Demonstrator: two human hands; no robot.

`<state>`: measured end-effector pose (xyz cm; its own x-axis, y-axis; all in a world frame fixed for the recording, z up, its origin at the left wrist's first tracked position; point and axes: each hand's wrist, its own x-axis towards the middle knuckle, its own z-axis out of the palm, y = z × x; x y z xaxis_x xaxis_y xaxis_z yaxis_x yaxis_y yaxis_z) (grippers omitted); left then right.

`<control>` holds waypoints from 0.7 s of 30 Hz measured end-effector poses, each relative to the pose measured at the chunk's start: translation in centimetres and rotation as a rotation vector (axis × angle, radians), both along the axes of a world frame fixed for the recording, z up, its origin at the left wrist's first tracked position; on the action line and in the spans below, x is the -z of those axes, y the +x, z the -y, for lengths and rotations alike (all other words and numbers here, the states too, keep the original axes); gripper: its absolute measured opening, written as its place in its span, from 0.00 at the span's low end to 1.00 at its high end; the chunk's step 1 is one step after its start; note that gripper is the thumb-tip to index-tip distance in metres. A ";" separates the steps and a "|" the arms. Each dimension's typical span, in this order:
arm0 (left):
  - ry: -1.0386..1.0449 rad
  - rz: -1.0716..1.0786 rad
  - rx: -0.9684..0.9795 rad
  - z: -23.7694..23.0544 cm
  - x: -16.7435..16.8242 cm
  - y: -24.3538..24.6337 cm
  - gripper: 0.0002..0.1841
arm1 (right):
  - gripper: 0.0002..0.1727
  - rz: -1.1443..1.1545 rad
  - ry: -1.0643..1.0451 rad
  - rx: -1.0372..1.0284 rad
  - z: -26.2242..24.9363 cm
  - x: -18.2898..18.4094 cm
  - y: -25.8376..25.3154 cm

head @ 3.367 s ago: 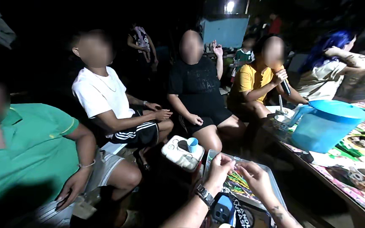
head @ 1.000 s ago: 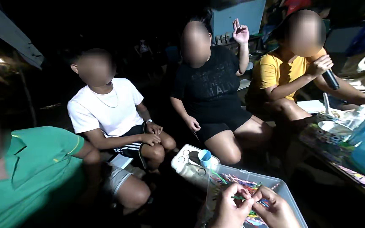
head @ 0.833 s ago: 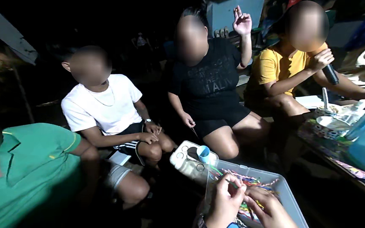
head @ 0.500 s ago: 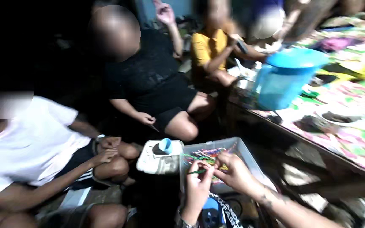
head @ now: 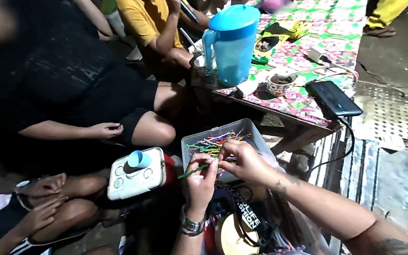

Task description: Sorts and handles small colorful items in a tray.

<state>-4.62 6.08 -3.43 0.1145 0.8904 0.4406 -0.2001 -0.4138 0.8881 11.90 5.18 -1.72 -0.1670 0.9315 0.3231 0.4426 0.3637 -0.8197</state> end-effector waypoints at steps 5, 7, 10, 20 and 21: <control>-0.028 0.010 -0.122 -0.8 -0.3 -1.7 0.09 | 0.15 0.168 -0.013 -0.159 -0.4 -0.6 -1.6; -0.026 -0.016 -0.132 -0.5 -0.6 -2.5 0.10 | 0.12 0.123 0.070 -0.137 -1.2 -0.1 -2.6; -0.034 -0.070 -0.123 -0.3 -1.0 -4.0 0.07 | 0.10 -0.004 0.103 -0.147 -2.5 0.4 -4.3; -0.106 -0.183 -0.365 0.6 -0.9 -10.1 0.06 | 0.10 0.061 0.035 -0.388 -4.6 1.0 -10.4; -0.123 -0.179 -0.361 0.8 -0.8 -10.1 0.06 | 0.09 0.052 0.033 -0.369 -4.6 1.3 -10.5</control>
<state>-14.77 5.27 -2.61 -0.1493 0.9320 0.3303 0.0998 -0.3181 0.9428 1.38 9.79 -3.02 -0.5069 0.7948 0.3337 0.3176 0.5321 -0.7848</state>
